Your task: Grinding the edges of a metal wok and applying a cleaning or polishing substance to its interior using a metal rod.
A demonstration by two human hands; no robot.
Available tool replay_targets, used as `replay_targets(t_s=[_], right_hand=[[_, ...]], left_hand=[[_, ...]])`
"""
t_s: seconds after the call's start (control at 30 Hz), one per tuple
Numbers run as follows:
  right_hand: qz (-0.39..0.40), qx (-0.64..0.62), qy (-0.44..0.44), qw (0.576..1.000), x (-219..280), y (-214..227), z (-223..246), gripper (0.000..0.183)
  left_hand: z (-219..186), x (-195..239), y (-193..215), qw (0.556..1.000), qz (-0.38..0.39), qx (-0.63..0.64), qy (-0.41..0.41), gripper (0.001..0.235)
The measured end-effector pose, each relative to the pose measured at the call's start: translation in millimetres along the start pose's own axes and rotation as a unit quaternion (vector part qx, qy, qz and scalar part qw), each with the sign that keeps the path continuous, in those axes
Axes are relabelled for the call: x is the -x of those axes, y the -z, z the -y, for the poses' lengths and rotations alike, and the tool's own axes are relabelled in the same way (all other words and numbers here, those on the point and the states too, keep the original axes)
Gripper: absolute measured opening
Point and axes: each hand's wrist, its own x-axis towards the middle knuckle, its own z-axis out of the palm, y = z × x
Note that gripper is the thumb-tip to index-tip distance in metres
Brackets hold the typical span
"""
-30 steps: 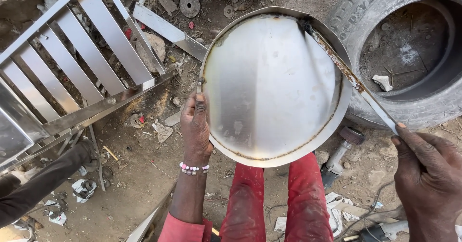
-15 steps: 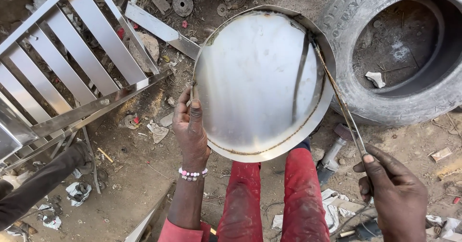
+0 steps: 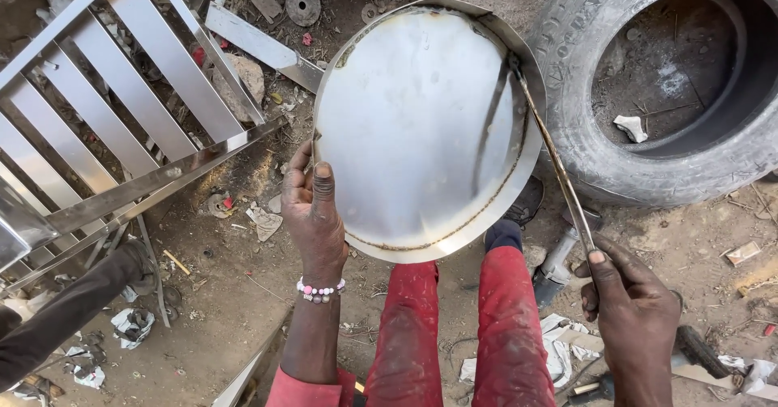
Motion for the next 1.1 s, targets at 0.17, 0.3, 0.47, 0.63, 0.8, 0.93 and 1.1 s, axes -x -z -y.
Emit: replay_targets(t_s=[0.17,0.3,0.47,0.63,0.8,0.93,1.1], right_hand=[[0.01,-0.005,-0.032,0.999,11,-5,17,0.039],[0.009,-0.035,-0.101,0.994,16,-3,-14,0.041],[0.022,-0.089,-0.099,0.991,3,-26,0,0.04],[0.03,-0.076,-0.11,0.991,9,-32,-8,0.043],[0.032,-0.088,-0.169,0.981,22,-24,-16,0.038],[0.031,-0.064,-0.16,0.985,2,-41,37,0.042],[0.041,-0.098,-0.185,0.977,27,-46,-3,0.046]], left_hand=[[12,7,-2,0.999,-0.016,-0.016,-0.029,0.087],[18,8,-2,0.997,-0.029,-0.026,-0.069,0.079],[14,4,-3,0.996,-0.026,-0.043,-0.075,0.08],[17,-2,-3,0.993,-0.049,-0.012,-0.109,0.075],[11,-7,0,0.991,-0.058,-0.024,-0.119,0.076],[0,-11,-6,0.992,-0.037,-0.031,-0.117,0.082],[-3,-28,-21,0.985,-0.057,-0.01,-0.162,0.079]])
